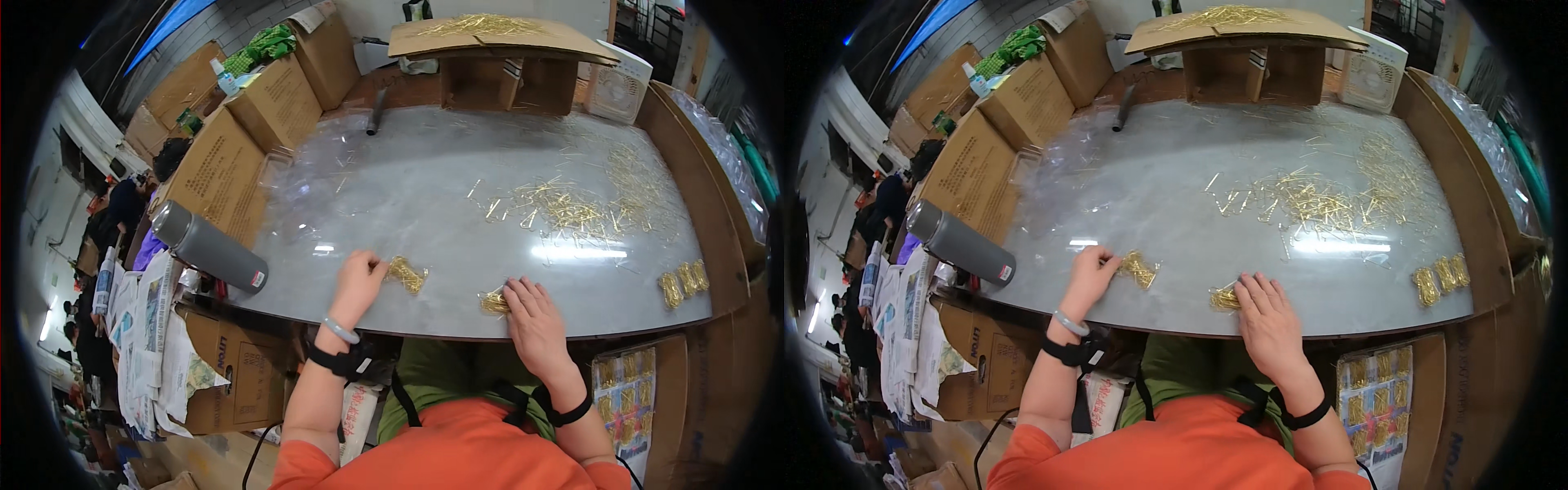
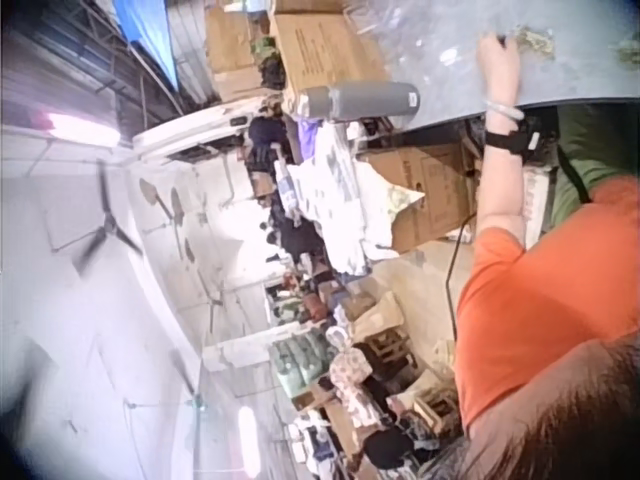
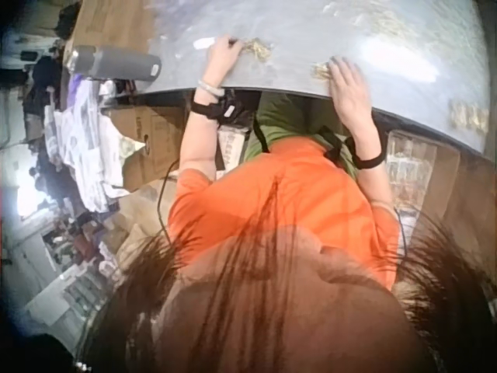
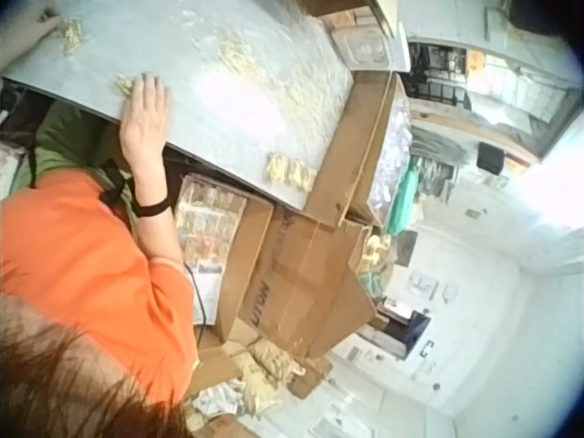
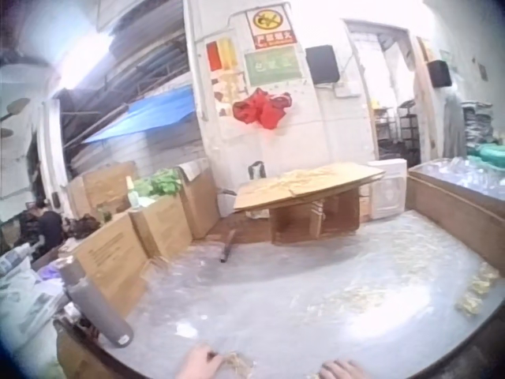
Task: Sort small gold-colored metal pins into small plastic bags.
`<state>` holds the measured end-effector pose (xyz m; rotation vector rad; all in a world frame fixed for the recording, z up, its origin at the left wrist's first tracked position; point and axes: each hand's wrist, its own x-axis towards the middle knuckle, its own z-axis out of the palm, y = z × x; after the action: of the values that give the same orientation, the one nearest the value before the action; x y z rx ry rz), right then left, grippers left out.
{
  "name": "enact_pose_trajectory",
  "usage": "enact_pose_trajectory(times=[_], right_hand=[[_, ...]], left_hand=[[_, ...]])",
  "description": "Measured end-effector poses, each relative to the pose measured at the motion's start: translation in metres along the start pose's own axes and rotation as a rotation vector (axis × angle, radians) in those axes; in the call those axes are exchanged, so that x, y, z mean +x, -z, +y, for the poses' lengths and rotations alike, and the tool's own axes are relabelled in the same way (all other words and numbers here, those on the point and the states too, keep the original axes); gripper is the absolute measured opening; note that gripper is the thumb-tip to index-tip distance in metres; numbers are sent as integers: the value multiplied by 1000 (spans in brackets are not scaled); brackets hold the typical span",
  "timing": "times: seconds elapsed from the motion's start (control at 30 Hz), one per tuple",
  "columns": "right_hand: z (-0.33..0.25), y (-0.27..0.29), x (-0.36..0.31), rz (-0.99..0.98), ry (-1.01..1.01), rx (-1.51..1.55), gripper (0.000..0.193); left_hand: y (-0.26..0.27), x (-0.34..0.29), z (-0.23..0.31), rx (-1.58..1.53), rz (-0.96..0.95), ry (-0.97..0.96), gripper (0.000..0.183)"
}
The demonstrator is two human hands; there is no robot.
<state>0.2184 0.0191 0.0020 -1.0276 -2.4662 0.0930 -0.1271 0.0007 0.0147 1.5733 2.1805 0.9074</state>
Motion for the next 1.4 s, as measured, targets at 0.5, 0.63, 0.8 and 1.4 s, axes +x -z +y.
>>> enact_pose_trajectory(times=[0.5, 0.63, 0.8, 1.4], right_hand=[[8, 0, 14, -56, -14, 178, 42], [-11, -9, 10, 21, -78, 165, 37], [-26, -11, 12, 61, -64, 166, 35], [-65, -8, -45, -65, 164, 304, 36]], left_hand=[[-26, -162, 43, -1459, -566, 446, 5], [-46, -166, 37, -1443, -647, 498, 7], [-45, -168, 42, -1435, -739, 535, 8], [-67, -178, 40, -1495, -539, 495, 10]])
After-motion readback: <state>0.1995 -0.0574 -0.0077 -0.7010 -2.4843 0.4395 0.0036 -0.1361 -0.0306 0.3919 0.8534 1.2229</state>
